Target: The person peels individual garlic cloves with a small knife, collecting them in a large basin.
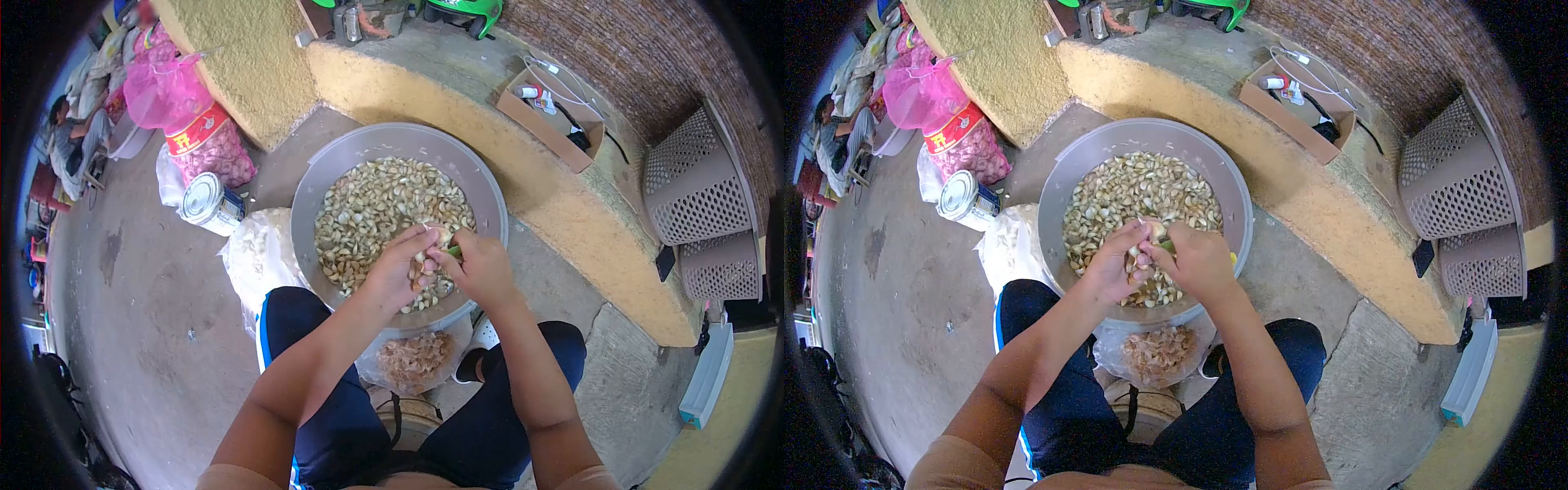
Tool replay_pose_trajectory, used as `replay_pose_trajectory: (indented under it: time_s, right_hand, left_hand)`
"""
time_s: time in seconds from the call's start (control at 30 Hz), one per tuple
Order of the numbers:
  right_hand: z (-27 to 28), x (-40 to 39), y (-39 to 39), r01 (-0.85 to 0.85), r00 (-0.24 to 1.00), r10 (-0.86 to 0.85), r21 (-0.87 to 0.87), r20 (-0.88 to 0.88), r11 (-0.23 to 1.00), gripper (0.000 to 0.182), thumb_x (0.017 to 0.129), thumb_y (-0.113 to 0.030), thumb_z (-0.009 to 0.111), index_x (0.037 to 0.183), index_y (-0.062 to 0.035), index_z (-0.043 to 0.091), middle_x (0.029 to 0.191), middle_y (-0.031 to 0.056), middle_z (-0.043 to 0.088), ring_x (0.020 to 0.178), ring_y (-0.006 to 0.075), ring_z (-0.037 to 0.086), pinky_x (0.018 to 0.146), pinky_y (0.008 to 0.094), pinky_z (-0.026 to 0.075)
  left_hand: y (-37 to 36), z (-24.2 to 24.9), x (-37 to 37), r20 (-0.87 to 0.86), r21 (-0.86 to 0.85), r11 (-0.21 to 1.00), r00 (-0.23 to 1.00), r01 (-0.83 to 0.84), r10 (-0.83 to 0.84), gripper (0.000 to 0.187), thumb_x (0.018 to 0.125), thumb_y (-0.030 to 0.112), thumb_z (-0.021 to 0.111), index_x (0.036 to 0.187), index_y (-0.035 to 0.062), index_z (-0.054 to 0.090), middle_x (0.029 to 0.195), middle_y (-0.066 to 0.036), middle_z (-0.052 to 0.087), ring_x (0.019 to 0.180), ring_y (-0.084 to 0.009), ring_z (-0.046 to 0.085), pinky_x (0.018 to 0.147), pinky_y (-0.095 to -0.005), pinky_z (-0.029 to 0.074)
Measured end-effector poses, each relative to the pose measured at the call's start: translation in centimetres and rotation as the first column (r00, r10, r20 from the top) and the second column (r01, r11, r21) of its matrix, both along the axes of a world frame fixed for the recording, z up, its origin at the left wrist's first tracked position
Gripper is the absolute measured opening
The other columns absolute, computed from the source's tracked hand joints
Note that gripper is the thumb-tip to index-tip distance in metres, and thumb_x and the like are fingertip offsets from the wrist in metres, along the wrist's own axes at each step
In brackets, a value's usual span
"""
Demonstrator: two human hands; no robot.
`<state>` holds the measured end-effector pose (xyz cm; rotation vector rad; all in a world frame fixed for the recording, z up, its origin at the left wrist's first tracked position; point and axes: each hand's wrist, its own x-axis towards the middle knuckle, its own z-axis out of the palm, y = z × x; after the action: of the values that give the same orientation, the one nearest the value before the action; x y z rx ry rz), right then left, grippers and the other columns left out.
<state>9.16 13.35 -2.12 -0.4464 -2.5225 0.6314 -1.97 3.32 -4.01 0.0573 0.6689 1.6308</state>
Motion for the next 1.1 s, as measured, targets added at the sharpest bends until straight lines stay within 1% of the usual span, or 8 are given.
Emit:
replay_pose_trajectory:
  time_s: [0.13, 0.27, 0.43, 0.53, 0.63, 0.73, 1.03, 1.1]
  right_hand:
    - [-0.1, 0.0, 0.2, 0.002, 0.999, 0.0, -0.042, 0.046, 0.999, 0.037, 0.075, -0.038, 0.06, 0.068, -0.0039, 0.049, 0.056, 0.0151, 0.053, 0.052, 0.0317, 0.055, 0.048, 0.0382, 0.043]
    - [1.4, 0.5, 0.8, -0.038, 0.99, 0.063, -0.191, 0.129, 0.981, 0.038, 0.075, -0.04, 0.059, 0.07, -0.0031, 0.05, 0.058, 0.0158, 0.054, 0.056, 0.0331, 0.055, 0.051, 0.0394, 0.043]
    - [2.5, 1.3, 1.2, -0.113, 0.957, 0.175, -0.255, 0.232, 0.96, 0.04, 0.076, -0.043, 0.057, 0.07, -0.0029, 0.051, 0.059, 0.0159, 0.054, 0.058, 0.0345, 0.054, 0.054, 0.0409, 0.041]
    - [2.6, 1.8, 1.3, -0.141, 0.948, 0.207, -0.262, 0.242, 0.955, 0.035, 0.075, -0.036, 0.061, 0.07, -0.0027, 0.051, 0.056, 0.0142, 0.049, 0.053, 0.0287, 0.051, 0.049, 0.0354, 0.038]
    - [2.4, 2.1, 1.7, -0.171, 0.932, 0.238, -0.249, 0.272, 0.953, 0.036, 0.075, -0.037, 0.061, 0.069, -0.0032, 0.051, 0.056, 0.0141, 0.05, 0.053, 0.0296, 0.051, 0.049, 0.036, 0.038]
    - [2.5, 2.1, 1.6, -0.165, 0.913, 0.237, -0.232, 0.331, 0.959, 0.043, 0.077, -0.045, 0.055, 0.07, -0.0028, 0.052, 0.059, 0.0158, 0.054, 0.057, 0.034, 0.055, 0.053, 0.0403, 0.042]
    - [2.4, 1.5, 0.9, -0.046, 0.928, 0.091, -0.129, 0.362, 0.991, 0.043, 0.076, -0.045, 0.056, 0.076, -0.0022, 0.057, 0.062, 0.0167, 0.056, 0.06, 0.0332, 0.056, 0.055, 0.0392, 0.043]
    - [2.2, 1.5, 1.3, 0.084, 0.929, 0.015, -0.25, 0.37, 0.965, 0.044, 0.076, -0.045, 0.057, 0.076, -0.0014, 0.056, 0.063, 0.0177, 0.056, 0.06, 0.0328, 0.056, 0.055, 0.0385, 0.043]
  left_hand:
    - [0.0, 0.1, -0.3, 0.006, -0.016, 1.0, 1.0, 0.017, -0.017, 0.021, 0.082, 0.02, 0.055, 0.096, 0.0061, 0.047, 0.067, 0.0, 0.048, 0.047, -0.0043, 0.046, 0.034, -0.016, 0.034]
    - [0.2, -0.4, -1.7, -0.135, -0.002, 0.982, 0.973, 0.191, -0.189, 0.026, 0.083, 0.022, 0.055, 0.099, 0.0044, 0.047, 0.067, -0.002, 0.049, 0.047, -0.0048, 0.045, 0.033, -0.0151, 0.032]
    - [0.0, 0.8, -2.9, -0.39, -0.137, 0.934, 0.848, 0.33, -0.357, 0.029, 0.082, 0.026, 0.056, 0.095, 0.0014, 0.05, 0.069, -0.003, 0.052, 0.046, -0.004, 0.045, 0.032, -0.0148, 0.031]
    - [-0.1, 0.6, -3.4, -0.399, -0.15, 0.853, 0.759, 0.5, -0.515, 0.026, 0.081, 0.03, 0.057, 0.088, 0.0042, 0.056, 0.068, 0.001, 0.053, 0.044, -0.0023, 0.042, 0.033, -0.0145, 0.029]
    - [-0.1, 1.3, -2.8, -0.426, -0.212, 0.802, 0.685, 0.559, -0.591, 0.027, 0.082, 0.031, 0.057, 0.084, 0.004, 0.056, 0.066, 0.001, 0.052, 0.042, -0.0021, 0.042, 0.033, -0.0146, 0.029]
    - [0.2, 0.2, -2.4, -0.453, -0.165, 0.874, 0.752, 0.457, -0.479, 0.027, 0.082, 0.028, 0.056, 0.089, 0.0018, 0.054, 0.065, -0.001, 0.051, 0.041, -0.0042, 0.043, 0.031, -0.0149, 0.029]
    - [0.8, -1.0, -1.8, -0.094, 0.014, 0.986, 0.982, 0.167, -0.165, 0.035, 0.084, 0.028, 0.054, 0.106, 0.0024, 0.046, 0.067, -0.003, 0.049, 0.044, -0.0039, 0.042, 0.031, -0.0159, 0.03]
    - [0.8, -0.7, -1.8, -0.066, 0.033, 0.986, 0.985, 0.163, -0.16, 0.036, 0.085, 0.028, 0.052, 0.109, 0.0032, 0.044, 0.071, -0.003, 0.048, 0.043, -0.0042, 0.041, 0.031, -0.0159, 0.029]
